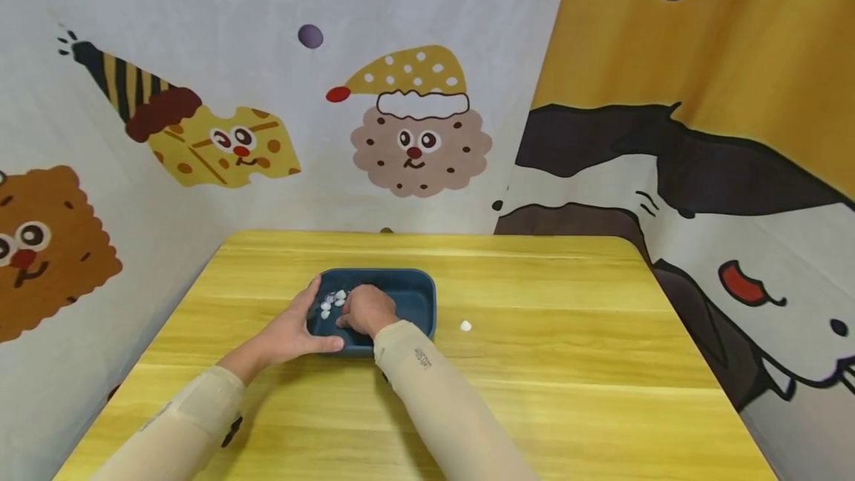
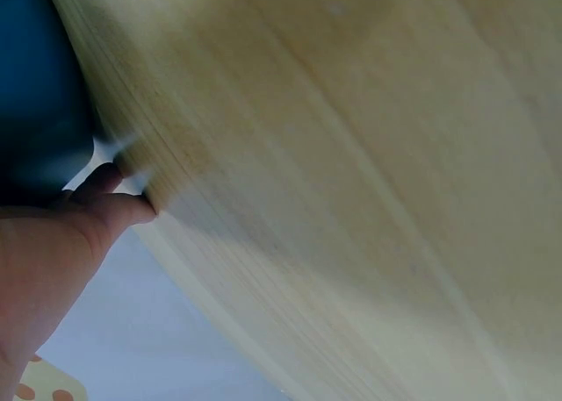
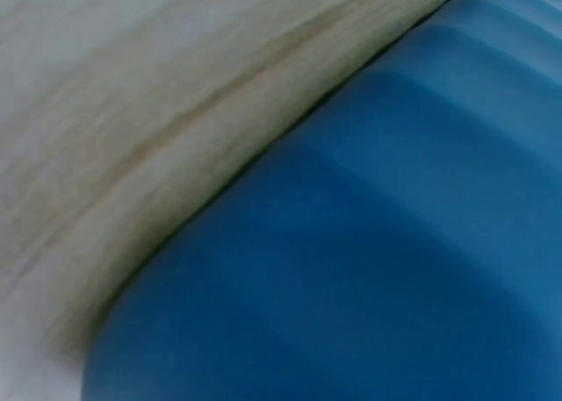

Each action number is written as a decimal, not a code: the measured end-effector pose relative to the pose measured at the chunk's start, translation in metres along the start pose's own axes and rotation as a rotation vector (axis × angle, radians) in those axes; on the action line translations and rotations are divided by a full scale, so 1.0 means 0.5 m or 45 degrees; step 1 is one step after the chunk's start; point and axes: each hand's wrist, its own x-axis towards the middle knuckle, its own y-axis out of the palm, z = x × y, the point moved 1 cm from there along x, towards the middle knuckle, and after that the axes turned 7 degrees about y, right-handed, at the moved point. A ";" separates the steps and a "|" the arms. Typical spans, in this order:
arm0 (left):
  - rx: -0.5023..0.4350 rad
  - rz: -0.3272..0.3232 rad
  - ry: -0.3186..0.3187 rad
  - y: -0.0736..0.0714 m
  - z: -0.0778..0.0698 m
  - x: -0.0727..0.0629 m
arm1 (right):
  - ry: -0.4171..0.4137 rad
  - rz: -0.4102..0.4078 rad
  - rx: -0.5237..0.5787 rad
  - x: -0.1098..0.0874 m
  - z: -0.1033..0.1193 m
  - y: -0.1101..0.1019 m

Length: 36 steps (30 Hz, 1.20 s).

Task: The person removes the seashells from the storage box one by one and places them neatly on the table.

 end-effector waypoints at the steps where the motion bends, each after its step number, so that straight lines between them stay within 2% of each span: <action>1: -0.003 -0.002 -0.002 0.000 0.000 0.000 | -0.018 0.000 -0.011 0.000 -0.001 0.000; 7: -0.010 -0.008 0.000 0.000 0.002 0.000 | -0.097 -0.005 -0.059 0.001 -0.007 0.004; 23: -0.005 -0.006 -0.003 0.002 0.006 0.000 | -0.130 -0.022 -0.047 0.002 -0.010 0.006; 32: -0.017 -0.005 -0.004 0.003 0.005 -0.002 | -0.142 0.028 -0.090 0.001 -0.007 0.004; 36: -0.019 -0.008 -0.001 0.002 0.006 -0.003 | -0.167 0.019 -0.116 0.000 -0.007 0.004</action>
